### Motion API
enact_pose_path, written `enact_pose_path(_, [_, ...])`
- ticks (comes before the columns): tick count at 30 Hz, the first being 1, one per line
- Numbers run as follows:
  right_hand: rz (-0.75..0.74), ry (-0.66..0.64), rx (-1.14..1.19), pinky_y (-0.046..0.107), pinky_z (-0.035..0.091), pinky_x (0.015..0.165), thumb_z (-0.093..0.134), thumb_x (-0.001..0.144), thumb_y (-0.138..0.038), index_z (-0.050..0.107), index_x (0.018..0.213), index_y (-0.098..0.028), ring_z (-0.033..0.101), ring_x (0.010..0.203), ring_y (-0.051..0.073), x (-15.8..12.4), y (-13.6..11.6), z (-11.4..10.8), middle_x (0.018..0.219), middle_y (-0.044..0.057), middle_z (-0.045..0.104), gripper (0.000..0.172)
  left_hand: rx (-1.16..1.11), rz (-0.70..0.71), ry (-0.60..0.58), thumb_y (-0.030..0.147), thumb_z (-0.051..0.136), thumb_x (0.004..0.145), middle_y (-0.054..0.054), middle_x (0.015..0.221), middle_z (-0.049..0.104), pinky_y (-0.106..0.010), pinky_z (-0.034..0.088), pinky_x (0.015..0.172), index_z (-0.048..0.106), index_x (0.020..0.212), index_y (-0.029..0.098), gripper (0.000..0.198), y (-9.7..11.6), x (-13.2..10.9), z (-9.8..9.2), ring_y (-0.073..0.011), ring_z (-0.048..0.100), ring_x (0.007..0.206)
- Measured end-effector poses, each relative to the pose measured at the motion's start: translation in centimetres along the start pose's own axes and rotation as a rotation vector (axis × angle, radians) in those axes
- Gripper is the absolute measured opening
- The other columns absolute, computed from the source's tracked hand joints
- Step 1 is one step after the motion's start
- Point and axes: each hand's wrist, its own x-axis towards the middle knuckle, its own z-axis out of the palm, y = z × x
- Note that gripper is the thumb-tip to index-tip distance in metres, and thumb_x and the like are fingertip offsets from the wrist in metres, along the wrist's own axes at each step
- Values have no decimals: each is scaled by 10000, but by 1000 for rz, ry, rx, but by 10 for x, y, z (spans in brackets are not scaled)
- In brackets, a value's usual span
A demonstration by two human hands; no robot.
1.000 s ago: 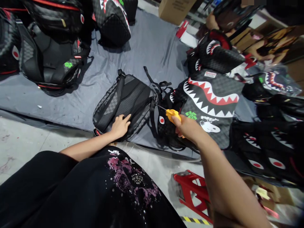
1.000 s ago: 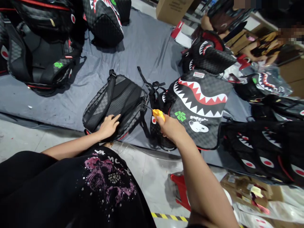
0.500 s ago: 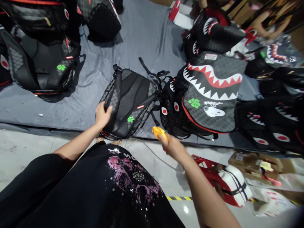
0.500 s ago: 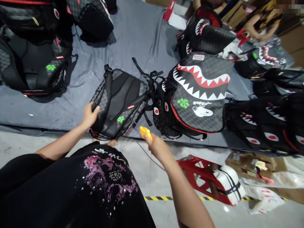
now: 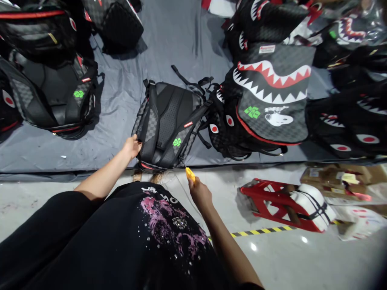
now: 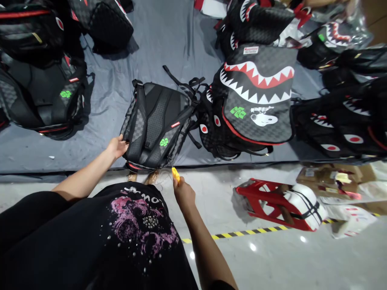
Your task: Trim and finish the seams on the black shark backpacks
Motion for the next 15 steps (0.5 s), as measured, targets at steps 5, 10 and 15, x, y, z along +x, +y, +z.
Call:
enact_pose_path(5, [4,39,140,302,438,699,303,1035,-433,568,1218,-188,685,901,255,13,-11,11,956,119,717,405,-36,-90,-214,451,450,970,-84,776,680,-335,586,802,568,1000,145,330,-1,5,0,-210,709,776])
enact_pose_path(10, [-120,9,345,274,480,698,326,1024,-416,579,1294,-186,678,846,211,24,-29,6,894,71,712,435,20,-141,-436,508,414,968,-140,922,725,-440,565,891,571,1104,130,431,-11,-2,11,-272,724,903])
enact_pose_path(15, [-167,50,284,271,477,734,376,1024,-402,597,1297,-207,672,907,222,30,-45,2,919,73,719,401,73,-134,-531,532,354,977,-162,953,740,-494,543,931,579,1211,110,533,-6,-1,19,-305,720,966])
